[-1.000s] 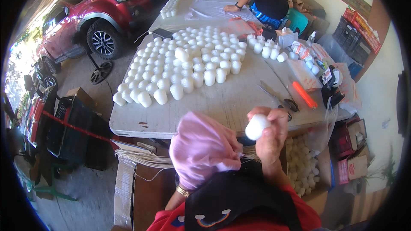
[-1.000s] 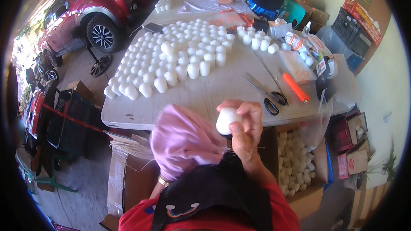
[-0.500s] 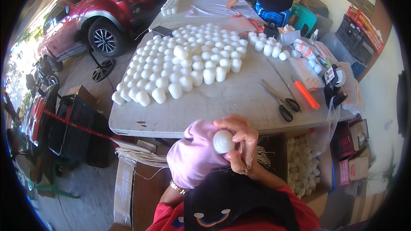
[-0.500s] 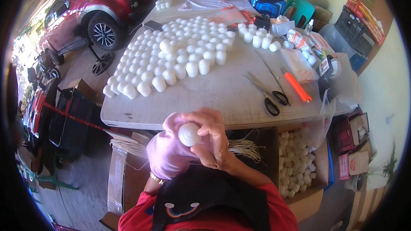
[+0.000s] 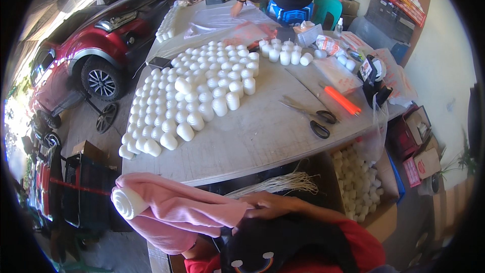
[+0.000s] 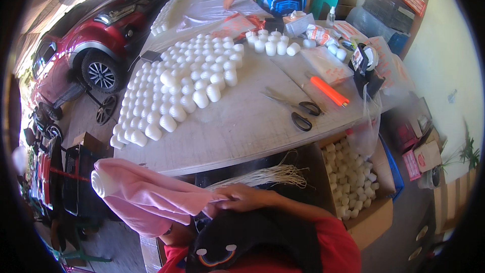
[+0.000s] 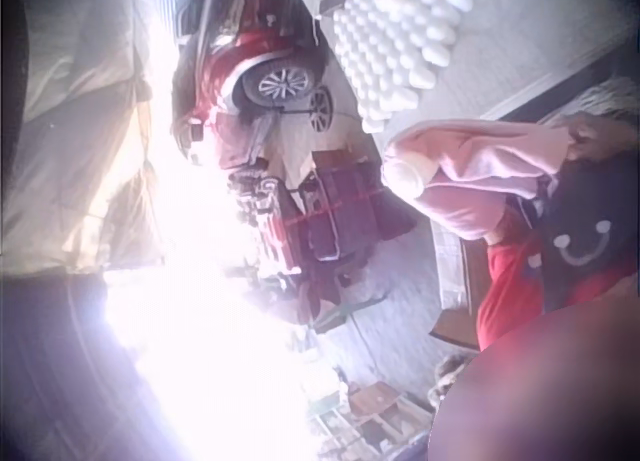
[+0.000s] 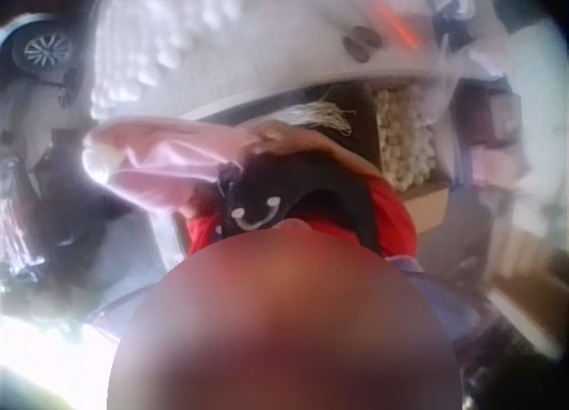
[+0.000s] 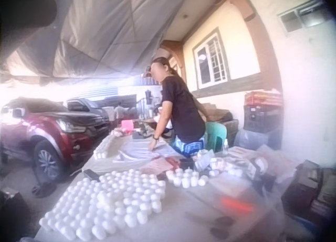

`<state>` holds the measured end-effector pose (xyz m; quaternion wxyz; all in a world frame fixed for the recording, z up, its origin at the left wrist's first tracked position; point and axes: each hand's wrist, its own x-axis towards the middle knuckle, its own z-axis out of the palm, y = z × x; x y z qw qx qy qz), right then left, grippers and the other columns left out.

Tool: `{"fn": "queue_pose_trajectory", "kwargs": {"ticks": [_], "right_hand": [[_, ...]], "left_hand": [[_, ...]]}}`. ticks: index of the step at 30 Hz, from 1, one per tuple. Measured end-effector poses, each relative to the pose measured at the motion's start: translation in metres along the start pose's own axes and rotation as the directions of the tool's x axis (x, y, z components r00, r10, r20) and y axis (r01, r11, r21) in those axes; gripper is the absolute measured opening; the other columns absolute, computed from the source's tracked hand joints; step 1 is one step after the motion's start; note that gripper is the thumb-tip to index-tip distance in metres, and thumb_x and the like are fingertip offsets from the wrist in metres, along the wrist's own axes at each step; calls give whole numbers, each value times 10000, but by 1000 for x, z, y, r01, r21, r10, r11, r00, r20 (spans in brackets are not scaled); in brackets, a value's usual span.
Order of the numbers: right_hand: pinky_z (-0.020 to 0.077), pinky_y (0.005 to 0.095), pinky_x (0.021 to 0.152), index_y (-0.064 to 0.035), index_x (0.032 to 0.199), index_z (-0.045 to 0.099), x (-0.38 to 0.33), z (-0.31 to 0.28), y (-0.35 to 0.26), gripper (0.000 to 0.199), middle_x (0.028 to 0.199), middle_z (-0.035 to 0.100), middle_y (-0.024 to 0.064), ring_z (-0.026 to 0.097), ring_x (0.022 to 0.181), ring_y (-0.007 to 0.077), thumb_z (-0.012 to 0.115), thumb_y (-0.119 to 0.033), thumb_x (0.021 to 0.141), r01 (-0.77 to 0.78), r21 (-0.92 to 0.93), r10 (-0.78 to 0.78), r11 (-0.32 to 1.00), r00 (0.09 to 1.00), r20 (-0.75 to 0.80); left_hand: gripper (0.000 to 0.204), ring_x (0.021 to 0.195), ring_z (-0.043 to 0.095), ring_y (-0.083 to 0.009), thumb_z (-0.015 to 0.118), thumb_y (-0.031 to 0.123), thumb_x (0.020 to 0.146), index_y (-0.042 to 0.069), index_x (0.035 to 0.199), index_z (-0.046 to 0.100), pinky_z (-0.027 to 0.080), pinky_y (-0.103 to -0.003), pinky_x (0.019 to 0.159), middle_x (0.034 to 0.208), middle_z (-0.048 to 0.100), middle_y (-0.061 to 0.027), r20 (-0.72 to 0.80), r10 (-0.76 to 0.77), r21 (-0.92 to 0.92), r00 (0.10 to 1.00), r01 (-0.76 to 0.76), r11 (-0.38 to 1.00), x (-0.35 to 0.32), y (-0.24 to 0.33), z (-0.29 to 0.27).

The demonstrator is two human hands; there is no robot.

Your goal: The person inserts wicks into small white cylindrical candles using a metal tool, trims the wicks with scissors, and wipes each candle with a pink cloth. The person repeats this sequence for multiple candles and places the finished items on a table.

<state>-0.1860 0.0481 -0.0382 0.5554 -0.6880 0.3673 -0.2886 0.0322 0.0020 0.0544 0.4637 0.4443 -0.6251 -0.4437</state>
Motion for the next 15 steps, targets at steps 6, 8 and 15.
{"fn": "queue_pose_trajectory", "kwargs": {"ticks": [6, 8, 15], "right_hand": [[469, 335, 949, -22, 1427, 388, -51, -57, -29, 610, 1265, 574, 121, 564, 1160, 185, 568, -379, 967, 76, 549, 75, 832, 966, -247], [449, 357, 989, -15, 1492, 257, -48, -61, -42, 711, 1337, 526, 144, 546, 1188, 202, 552, -402, 973, 370, 529, -100, 764, 878, -469], [358, 490, 1036, -53, 913, 529, 28, -12, -74, 256, 961, 484, 68, 519, 904, 201, 752, -136, 817, 476, -540, -712, 694, 563, -419]], "left_hand": [[506, 954, 589, -191, 777, 324, 770, 59, 1139, 555, 475, -343, 844, 999, 605, -50, -55, -21, -128, 998, 13, 992, 4, -3, 22], [501, 957, 588, -191, 771, 327, 779, 57, 1141, 554, 475, -344, 847, 999, 605, -51, -29, -35, -166, 999, 30, 986, 3, 0, 35], [479, 987, 584, -193, 699, 357, 837, 44, 1165, 546, 476, -352, 876, 1033, 599, -66, 73, -71, -273, 995, 88, 958, -6, -3, 87]]}}
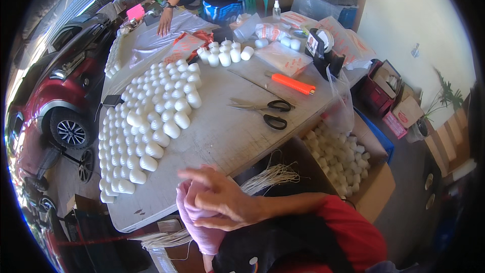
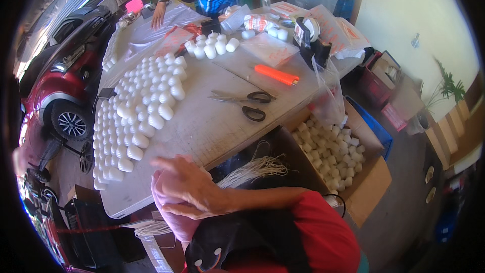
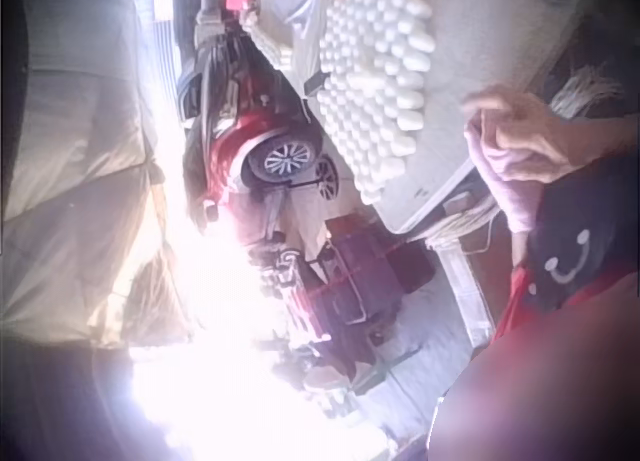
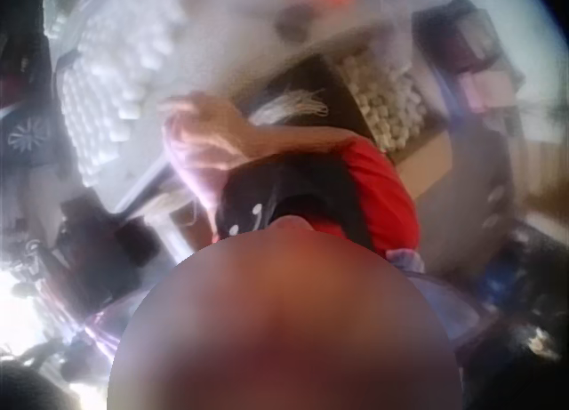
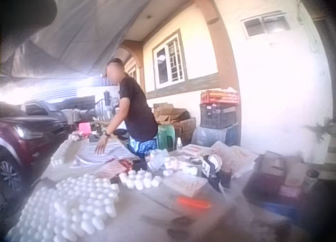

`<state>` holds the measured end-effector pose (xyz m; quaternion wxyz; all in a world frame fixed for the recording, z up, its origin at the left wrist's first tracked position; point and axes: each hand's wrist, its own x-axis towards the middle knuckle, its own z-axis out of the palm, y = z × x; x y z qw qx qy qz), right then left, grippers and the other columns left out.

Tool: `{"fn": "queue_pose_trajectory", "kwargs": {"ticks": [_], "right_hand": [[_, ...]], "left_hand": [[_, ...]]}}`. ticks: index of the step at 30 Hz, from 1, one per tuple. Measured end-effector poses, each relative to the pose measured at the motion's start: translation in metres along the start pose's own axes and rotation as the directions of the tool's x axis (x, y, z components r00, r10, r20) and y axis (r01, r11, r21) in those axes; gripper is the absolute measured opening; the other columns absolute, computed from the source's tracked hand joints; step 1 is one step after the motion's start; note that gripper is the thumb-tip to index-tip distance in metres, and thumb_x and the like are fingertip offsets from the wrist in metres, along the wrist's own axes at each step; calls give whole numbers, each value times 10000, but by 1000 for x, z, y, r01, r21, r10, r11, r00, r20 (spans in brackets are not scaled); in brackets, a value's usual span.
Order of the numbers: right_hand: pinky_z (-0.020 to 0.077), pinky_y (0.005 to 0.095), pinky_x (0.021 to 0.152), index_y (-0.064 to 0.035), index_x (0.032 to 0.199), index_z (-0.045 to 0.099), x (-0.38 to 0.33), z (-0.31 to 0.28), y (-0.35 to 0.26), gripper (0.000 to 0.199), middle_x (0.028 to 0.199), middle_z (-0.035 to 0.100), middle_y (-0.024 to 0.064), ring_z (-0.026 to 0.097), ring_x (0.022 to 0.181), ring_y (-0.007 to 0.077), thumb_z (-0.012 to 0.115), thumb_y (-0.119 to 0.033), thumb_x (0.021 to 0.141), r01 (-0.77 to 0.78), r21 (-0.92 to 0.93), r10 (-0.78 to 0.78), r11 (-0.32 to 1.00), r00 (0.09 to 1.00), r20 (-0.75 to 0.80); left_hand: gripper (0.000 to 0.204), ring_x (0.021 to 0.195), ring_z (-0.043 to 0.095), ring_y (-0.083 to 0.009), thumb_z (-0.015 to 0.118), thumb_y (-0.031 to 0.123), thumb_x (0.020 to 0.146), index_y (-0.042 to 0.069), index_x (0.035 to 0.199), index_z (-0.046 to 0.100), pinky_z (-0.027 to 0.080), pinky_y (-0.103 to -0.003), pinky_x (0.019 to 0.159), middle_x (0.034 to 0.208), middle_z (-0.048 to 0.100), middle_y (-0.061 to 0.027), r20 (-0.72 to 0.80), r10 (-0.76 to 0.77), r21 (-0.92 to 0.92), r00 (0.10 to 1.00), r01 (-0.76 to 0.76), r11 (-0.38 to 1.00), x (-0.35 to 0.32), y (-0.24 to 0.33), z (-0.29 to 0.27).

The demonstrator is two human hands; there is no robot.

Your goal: The person inserts wicks into small white cylindrical candles using a metal tool, trims the wicks with scissors, and wipes each candle with a pink cloth. The person repeats this sequence for multiple candles and places the finished items on a table.

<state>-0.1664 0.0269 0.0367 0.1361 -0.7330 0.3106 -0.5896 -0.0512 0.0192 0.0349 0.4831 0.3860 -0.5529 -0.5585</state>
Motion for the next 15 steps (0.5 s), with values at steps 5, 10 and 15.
{"fn": "queue_pose_trajectory", "kwargs": {"ticks": [5, 10, 15], "right_hand": [[363, 543, 1015, -79, 775, 508, 0, 20, 8, 273, 1014, 577, 81, 575, 892, 276, 779, -101, 749, 123, -217, -161, 968, 972, -168], [441, 356, 942, -22, 957, 573, -14, 14, 36, 159, 1073, 563, 89, 577, 968, 184, 677, -68, 845, -172, 177, 187, 969, 980, -70], [459, 312, 909, 18, 1129, 578, -7, 2, 53, 234, 1153, 545, 104, 557, 1026, 155, 594, -131, 950, -454, 609, 559, 650, 829, 21]], "left_hand": [[483, 1041, 579, -201, 554, 409, 922, 26, 1216, 534, 474, -368, 929, 1122, 588, -100, -94, -21, -125, 995, 9, 992, 4, -22, -3], [418, 1050, 578, -195, 468, 398, 977, 22, 1138, 557, 480, -368, 930, 1133, 591, -123, -131, -30, -211, 991, 2, 977, 3, -35, -8], [213, 648, 519, -131, 663, -43, 756, 27, 838, 479, 449, -288, 566, 744, 500, -7, -113, 155, 130, 981, -140, 982, -1, -17, -6]]}}
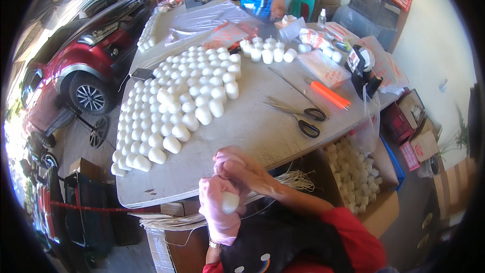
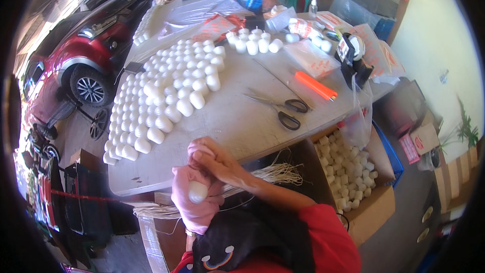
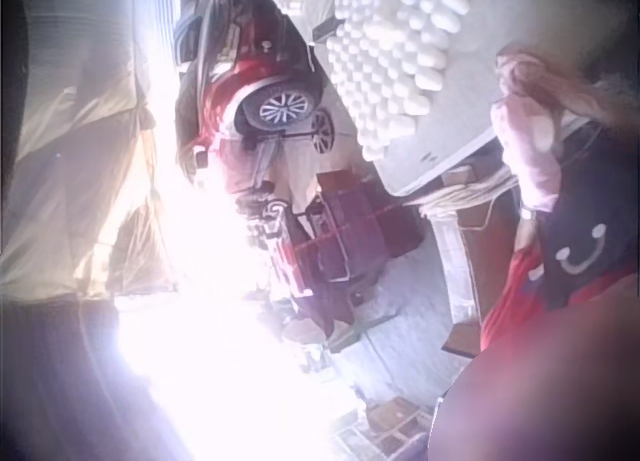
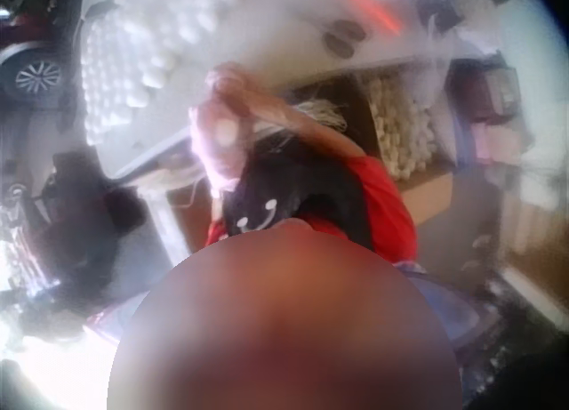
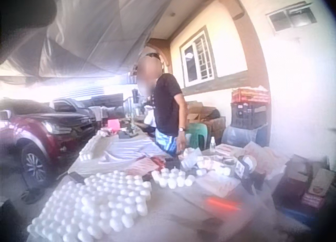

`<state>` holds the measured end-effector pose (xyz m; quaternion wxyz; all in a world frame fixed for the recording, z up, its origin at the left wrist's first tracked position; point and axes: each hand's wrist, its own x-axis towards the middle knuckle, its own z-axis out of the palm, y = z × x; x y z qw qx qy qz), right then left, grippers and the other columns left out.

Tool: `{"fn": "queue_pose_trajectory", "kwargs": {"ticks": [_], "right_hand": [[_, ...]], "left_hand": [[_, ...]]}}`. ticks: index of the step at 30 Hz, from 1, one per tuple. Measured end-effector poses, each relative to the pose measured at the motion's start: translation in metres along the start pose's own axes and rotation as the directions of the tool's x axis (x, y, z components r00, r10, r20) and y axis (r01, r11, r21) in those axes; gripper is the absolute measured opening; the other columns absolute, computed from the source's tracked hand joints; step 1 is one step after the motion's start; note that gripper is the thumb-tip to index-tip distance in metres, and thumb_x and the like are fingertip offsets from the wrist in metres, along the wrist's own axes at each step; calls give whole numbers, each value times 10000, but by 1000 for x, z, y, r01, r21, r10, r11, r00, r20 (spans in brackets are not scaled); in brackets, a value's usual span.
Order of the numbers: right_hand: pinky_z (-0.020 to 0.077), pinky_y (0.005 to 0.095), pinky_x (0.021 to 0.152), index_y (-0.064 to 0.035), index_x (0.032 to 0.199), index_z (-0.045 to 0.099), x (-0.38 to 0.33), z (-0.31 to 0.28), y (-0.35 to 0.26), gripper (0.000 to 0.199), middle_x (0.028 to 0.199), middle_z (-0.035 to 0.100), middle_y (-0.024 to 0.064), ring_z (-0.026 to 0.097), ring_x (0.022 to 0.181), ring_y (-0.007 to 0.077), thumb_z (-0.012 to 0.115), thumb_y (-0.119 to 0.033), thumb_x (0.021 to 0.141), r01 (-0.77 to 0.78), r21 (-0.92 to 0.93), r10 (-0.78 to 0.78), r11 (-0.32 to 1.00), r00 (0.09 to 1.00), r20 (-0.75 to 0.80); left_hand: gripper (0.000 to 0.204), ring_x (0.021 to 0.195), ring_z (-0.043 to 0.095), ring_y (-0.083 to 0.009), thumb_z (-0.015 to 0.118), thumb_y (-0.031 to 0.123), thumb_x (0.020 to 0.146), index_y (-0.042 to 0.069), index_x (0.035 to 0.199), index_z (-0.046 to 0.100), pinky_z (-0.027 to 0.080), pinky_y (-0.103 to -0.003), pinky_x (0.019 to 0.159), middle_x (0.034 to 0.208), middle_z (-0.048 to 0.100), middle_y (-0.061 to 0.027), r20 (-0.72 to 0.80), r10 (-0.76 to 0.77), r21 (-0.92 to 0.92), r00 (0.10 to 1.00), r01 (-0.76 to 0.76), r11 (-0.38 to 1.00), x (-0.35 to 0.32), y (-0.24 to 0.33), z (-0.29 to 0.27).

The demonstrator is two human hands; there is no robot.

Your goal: The person inserts wicks into small white cylindrical candles using a metal tool, trims the wicks with scissors, and wipes each candle with a pink cloth. The person repeats this sequence for multiple candles and places the finished items on a table.

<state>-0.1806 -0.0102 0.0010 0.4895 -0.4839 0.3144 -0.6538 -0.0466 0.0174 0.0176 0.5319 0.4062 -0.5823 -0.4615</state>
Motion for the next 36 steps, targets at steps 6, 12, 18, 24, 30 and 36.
{"fn": "queue_pose_trajectory", "kwargs": {"ticks": [6, 12, 18, 24, 30, 36], "right_hand": [[433, 407, 990, -40, 932, 525, -3, 18, -25, 167, 1316, 493, 202, 551, 1154, 251, 676, -95, 887, 412, -164, -378, 896, 903, 204], [339, 522, 1090, -84, 941, 478, -6, 40, -15, 335, 1428, 429, 268, 474, 1305, 398, 760, -75, 761, 608, -472, -472, 639, 794, 383], [411, 501, 1028, -33, 1174, 526, -9, 36, -12, 506, 1325, 522, 214, 538, 1199, 380, 768, -133, 741, 589, -550, -434, 593, 808, 398], [489, 455, 890, -22, 1230, 526, -6, 45, -15, 495, 1064, 646, 150, 643, 925, 326, 669, -35, 756, 552, -571, -450, 609, 832, 325], [522, 320, 729, -13, 1289, 458, 1, 44, -24, 451, 887, 662, 115, 645, 742, 184, 491, 11, 840, 204, -463, -177, 863, 979, 101], [521, 307, 642, -37, 1322, 426, 21, 24, -26, 468, 903, 643, 108, 636, 786, 157, 438, -13, 855, -70, -90, 70, 993, 998, -2]], "left_hand": [[472, 858, 593, -191, 775, 43, 611, 20, 1016, 534, 478, -310, 764, 929, 600, -99, 35, -8, 175, 999, 1, 984, 16, 24, -3], [634, 988, 611, -227, 742, 129, 774, 24, 1342, 481, 498, -345, 819, 1123, 595, -131, 160, 38, 125, 986, -58, 990, 19, 9, -15], [631, 993, 611, -229, 747, 150, 776, 26, 1336, 485, 499, -351, 826, 1134, 595, -131, 159, 2, 139, 987, -24, 990, 4, -10, -29], [439, 913, 604, -268, 700, 127, 812, 26, 1198, 516, 493, -372, 756, 1087, 584, -133, 153, 13, 214, 988, -46, 976, 2, -14, -28], [520, 922, 600, -214, 734, 21, 727, 34, 1205, 527, 500, -330, 765, 1085, 593, -105, 166, 91, 291, 982, -137, 947, 7, -19, -23], [709, 923, 584, -162, 761, -122, 551, 24, 1210, 545, 505, -292, 753, 1061, 609, -83, 176, 75, 236, 981, -116, 965, 0, -12, -21]]}}
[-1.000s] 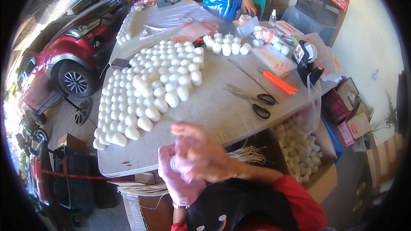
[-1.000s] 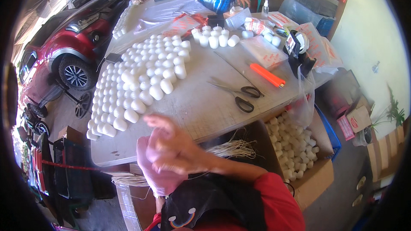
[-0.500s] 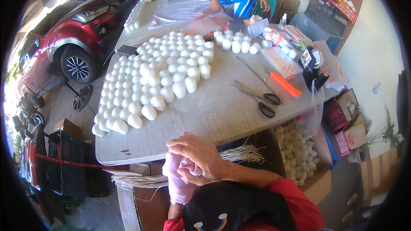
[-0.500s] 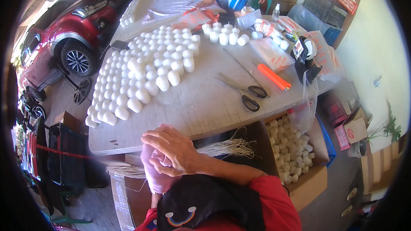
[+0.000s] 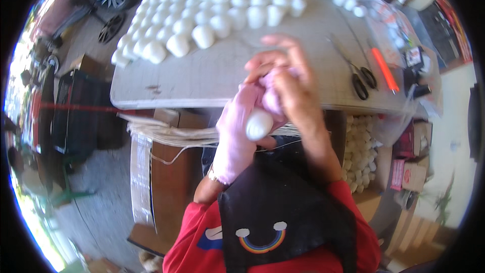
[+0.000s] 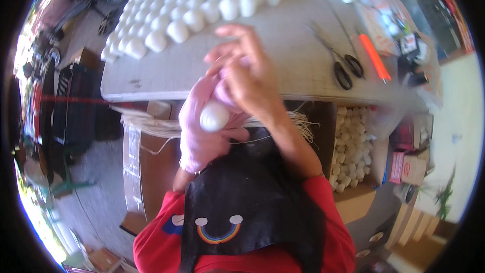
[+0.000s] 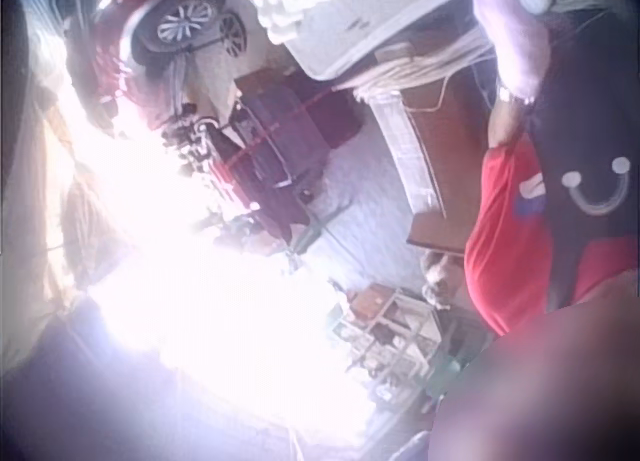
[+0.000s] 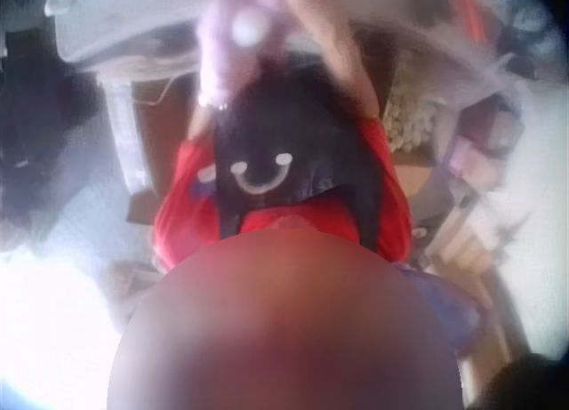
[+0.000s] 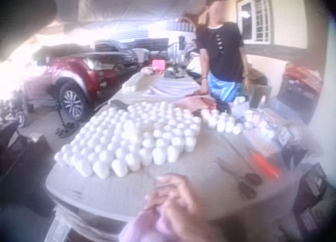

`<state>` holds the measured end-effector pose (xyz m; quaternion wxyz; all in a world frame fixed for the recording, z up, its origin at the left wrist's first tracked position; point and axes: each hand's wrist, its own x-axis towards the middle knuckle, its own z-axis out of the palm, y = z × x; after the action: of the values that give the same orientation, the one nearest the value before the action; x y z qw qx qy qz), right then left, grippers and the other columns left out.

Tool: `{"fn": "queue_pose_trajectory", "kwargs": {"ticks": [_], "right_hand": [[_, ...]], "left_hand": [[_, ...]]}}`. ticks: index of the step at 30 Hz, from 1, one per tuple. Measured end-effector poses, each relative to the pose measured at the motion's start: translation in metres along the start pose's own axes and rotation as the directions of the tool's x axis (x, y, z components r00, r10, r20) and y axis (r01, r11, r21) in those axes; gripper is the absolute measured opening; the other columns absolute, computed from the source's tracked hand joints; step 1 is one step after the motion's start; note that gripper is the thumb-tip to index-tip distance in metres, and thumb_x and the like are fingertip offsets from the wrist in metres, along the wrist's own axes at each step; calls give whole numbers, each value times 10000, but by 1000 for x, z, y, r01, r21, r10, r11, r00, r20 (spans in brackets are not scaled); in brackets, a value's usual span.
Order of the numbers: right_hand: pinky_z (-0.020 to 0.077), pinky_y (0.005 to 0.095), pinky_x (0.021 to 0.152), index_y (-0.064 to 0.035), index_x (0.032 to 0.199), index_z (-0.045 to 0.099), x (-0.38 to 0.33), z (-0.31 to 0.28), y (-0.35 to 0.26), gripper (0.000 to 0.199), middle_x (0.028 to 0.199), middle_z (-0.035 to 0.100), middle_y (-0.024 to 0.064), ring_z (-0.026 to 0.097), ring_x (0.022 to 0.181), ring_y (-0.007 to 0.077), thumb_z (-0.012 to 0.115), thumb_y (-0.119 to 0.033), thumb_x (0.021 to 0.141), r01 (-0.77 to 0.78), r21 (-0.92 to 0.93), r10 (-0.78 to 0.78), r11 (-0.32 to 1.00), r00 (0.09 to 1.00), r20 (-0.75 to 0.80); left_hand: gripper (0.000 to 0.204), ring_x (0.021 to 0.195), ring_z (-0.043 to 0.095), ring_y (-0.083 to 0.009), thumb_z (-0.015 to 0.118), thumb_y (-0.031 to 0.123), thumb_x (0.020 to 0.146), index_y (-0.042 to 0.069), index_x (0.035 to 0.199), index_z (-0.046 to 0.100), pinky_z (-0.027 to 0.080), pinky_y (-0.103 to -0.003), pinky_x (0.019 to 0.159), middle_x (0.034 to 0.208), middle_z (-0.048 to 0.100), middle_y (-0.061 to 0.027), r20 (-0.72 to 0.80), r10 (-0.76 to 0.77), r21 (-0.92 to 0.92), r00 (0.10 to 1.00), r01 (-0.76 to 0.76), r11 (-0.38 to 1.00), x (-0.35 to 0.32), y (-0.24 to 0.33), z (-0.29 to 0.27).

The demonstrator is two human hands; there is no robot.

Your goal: The person inserts wicks into small white cylindrical candles using a metal tool, trims the wicks with scissors, and wipes each candle with a pink cloth. The person repeats this sequence for multiple candles and places the finished items on a table.

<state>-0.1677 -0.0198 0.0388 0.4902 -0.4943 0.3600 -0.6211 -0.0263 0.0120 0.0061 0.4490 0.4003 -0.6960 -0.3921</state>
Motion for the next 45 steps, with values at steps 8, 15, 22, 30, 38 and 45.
{"fn": "queue_pose_trajectory", "kwargs": {"ticks": [8, 15, 22, 30, 38, 45], "right_hand": [[474, 372, 978, 46, 1377, 415, -17, 21, 11, 624, 1260, 589, 231, 633, 1093, 308, 655, -21, 805, 511, -617, -370, 599, 859, 353], [513, 357, 912, 23, 1393, 400, -14, 10, 17, 482, 1163, 635, 218, 645, 1041, 263, 509, -52, 930, 406, -503, -273, 763, 908, 319], [400, 465, 1051, -31, 1356, 506, -12, 24, 9, 552, 1267, 622, 154, 611, 1171, 298, 557, 41, 811, 495, -672, -248, 551, 866, 434], [237, 469, 1168, -36, 1383, 497, -30, 26, 24, 452, 1363, 567, 164, 526, 1293, 312, 529, -56, 932, 770, -613, -458, 177, 616, 641], [432, 333, 1018, 49, 1410, 415, -14, 11, 17, 423, 1313, 595, 204, 556, 1246, 210, 401, -29, 994, 230, -488, -122, 842, 963, 242], [280, 541, 1124, -18, 1325, 559, -30, 31, 18, 426, 1291, 623, 160, 549, 1273, 310, 565, -78, 903, 733, -653, -404, 191, 665, 628]], "left_hand": [[541, 982, 624, -230, 742, 124, 761, 21, 1242, 517, 499, -341, 851, 1083, 631, -110, 35, -32, -90, 999, 35, 995, 17, 4, -6], [463, 899, 663, -178, 673, 26, 821, 31, 1264, 536, 546, -326, 734, 1048, 659, -120, 146, -211, -144, 966, 232, 962, 10, 4, -12], [470, 1186, 537, -220, 647, 73, 890, 44, 1329, 482, 469, -368, 981, 1264, 549, -133, 170, -151, 117, 974, 132, 984, -1, -21, 1], [501, 1259, 470, -211, 509, 132, 995, 29, 1452, 334, 431, -333, 1017, 1388, 445, -136, 237, -172, -271, 956, 235, 933, -21, -32, -7], [520, 1189, 525, -189, 524, 178, 999, 6, 1458, 351, 504, -309, 932, 1322, 514, -142, 161, -240, -72, 957, 254, 965, -8, -17, -2], [432, 1057, 570, -147, 636, 209, 902, 8, 1249, 477, 503, -295, 896, 1152, 589, -91, 135, -196, -174, 971, 218, 960, -12, -18, -5]]}}
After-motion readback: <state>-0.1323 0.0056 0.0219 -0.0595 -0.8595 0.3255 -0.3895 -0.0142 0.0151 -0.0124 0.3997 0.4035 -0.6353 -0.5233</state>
